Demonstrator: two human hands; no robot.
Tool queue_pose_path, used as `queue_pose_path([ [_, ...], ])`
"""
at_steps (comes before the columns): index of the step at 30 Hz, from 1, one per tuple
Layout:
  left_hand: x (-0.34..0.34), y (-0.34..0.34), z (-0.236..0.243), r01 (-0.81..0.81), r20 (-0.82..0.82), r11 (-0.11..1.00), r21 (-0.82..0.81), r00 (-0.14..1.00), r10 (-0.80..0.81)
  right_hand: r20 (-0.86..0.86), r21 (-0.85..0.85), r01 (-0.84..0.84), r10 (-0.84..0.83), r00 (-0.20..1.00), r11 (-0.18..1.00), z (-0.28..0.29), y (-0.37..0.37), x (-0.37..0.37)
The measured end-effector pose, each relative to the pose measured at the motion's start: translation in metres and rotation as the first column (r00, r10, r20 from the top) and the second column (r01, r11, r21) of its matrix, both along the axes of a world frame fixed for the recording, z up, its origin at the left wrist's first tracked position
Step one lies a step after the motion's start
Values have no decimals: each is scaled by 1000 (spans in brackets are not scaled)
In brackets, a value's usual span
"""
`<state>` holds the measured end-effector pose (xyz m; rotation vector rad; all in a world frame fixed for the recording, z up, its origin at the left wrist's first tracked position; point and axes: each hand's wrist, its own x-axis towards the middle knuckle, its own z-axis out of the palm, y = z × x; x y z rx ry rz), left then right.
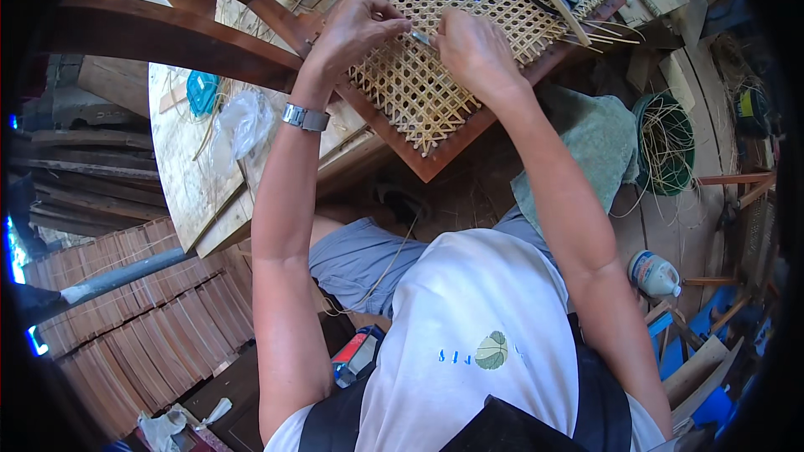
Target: Weaving or repairing a cane chair seat using thin strips of rattan or cane material.
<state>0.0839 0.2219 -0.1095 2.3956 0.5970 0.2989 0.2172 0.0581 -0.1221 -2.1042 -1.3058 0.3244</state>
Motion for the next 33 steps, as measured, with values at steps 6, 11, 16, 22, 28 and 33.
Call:
queue_pose_path([
  [6,7,-7,21,-129,-68,981,-148,990,120,116,-12,-2,3,993,1000,-1,11,-5],
  [11,11,0,14,-152,-139,986,-62,980,143,-15,62,42,-41,999,997,-10,18,-17],
  [16,11,7,11,-49,3,985,-165,999,50,-237,7,119,-114,965,993,-16,16,-1],
  [22,8,16,-2,45,29,998,49,998,-47,-290,-29,-17,8,957,999,-34,35,14],
  [28,14,8,3,-5,-44,991,-137,999,-1,-597,-86,-110,37,802,990,-18,27,22],
  [33,14,11,12,-44,-125,991,-122,992,29,-595,-118,-121,27,803,986,-15,30,22],
])
